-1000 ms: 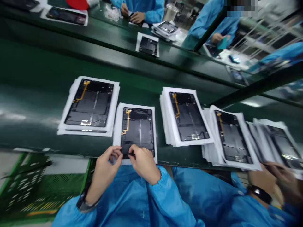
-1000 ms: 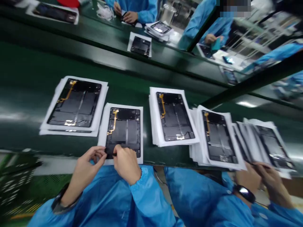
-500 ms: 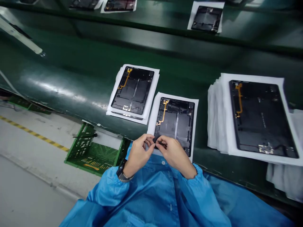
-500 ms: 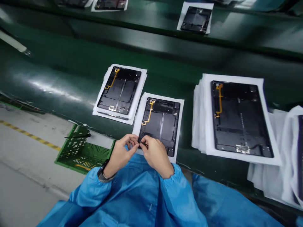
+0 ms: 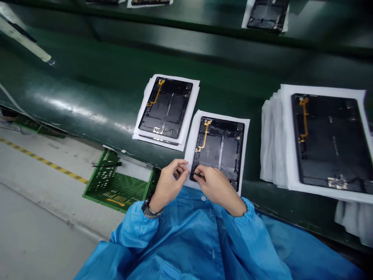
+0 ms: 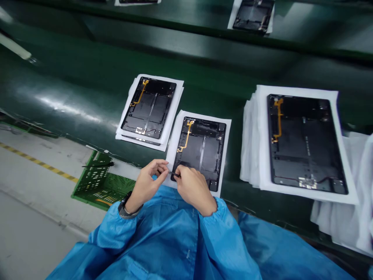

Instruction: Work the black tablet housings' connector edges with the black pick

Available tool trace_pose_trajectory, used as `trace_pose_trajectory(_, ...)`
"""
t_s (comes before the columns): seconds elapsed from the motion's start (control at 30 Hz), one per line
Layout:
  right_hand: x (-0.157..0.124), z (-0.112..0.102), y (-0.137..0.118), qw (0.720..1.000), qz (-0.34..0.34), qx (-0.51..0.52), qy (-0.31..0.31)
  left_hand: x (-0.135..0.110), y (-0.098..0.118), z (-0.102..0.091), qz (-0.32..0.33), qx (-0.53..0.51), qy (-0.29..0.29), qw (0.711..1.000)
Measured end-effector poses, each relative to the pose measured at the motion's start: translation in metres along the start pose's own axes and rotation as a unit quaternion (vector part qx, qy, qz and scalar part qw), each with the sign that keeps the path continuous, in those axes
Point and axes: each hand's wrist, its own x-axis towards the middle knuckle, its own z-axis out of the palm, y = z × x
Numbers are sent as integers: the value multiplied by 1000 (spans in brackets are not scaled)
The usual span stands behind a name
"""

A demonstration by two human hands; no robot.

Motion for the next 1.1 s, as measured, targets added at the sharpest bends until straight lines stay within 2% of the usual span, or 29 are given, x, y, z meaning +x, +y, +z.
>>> trace_pose_trajectory(0.2,1,-6,1,999,-20,-34,-28,1,-4,-1,10,1,-14,1000)
trace_pose_trajectory(0.43,0,-6,8,999,-41,-13,-30,-1,3,-9,86,115,-99,985)
trace_pose_trajectory(0.87,3,-6,16,994,-86,57,-19,0,10,-2,66,179,-81,978)
trace_pose_trajectory(1.1,4,-6,14,996,-72,60,-13,2,13,0,39,188,-69,979)
